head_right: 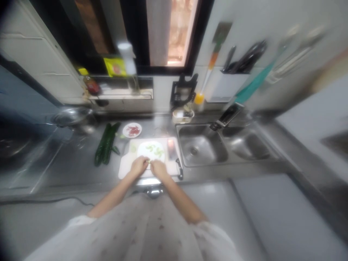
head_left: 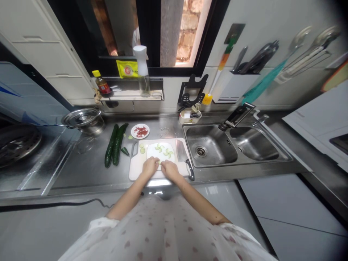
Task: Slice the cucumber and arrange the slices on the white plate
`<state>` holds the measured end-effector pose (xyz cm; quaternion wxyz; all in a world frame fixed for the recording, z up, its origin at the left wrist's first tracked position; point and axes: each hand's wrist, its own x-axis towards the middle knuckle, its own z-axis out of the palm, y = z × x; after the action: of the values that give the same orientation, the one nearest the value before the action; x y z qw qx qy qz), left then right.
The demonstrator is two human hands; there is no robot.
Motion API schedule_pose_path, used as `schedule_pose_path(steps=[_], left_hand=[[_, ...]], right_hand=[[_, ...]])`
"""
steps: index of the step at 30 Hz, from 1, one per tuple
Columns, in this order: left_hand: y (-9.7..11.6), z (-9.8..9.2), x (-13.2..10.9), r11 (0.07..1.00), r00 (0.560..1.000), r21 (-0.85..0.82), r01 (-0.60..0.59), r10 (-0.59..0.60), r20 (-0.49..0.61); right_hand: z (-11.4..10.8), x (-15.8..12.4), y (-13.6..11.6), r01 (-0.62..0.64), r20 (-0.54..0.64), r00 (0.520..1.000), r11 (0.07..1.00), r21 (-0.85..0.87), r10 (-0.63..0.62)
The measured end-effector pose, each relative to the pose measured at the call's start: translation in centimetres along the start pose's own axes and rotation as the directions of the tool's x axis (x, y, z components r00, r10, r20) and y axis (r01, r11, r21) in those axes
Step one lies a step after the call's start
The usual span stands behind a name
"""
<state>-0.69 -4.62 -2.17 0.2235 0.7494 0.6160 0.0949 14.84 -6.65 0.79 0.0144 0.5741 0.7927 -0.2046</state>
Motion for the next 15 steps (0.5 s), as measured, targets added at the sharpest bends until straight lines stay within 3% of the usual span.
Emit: schedule_pose_path(steps=[15], left_hand=[[-0.15, 0.11, -0.05, 1.000, 1.000, -0.003, 0.002, -0.002, -0.009]], right_hand=[[0.21, 0.13, -0.21, 0.002, 0.005, 1.000, 1.000, -0.022, -0.002]])
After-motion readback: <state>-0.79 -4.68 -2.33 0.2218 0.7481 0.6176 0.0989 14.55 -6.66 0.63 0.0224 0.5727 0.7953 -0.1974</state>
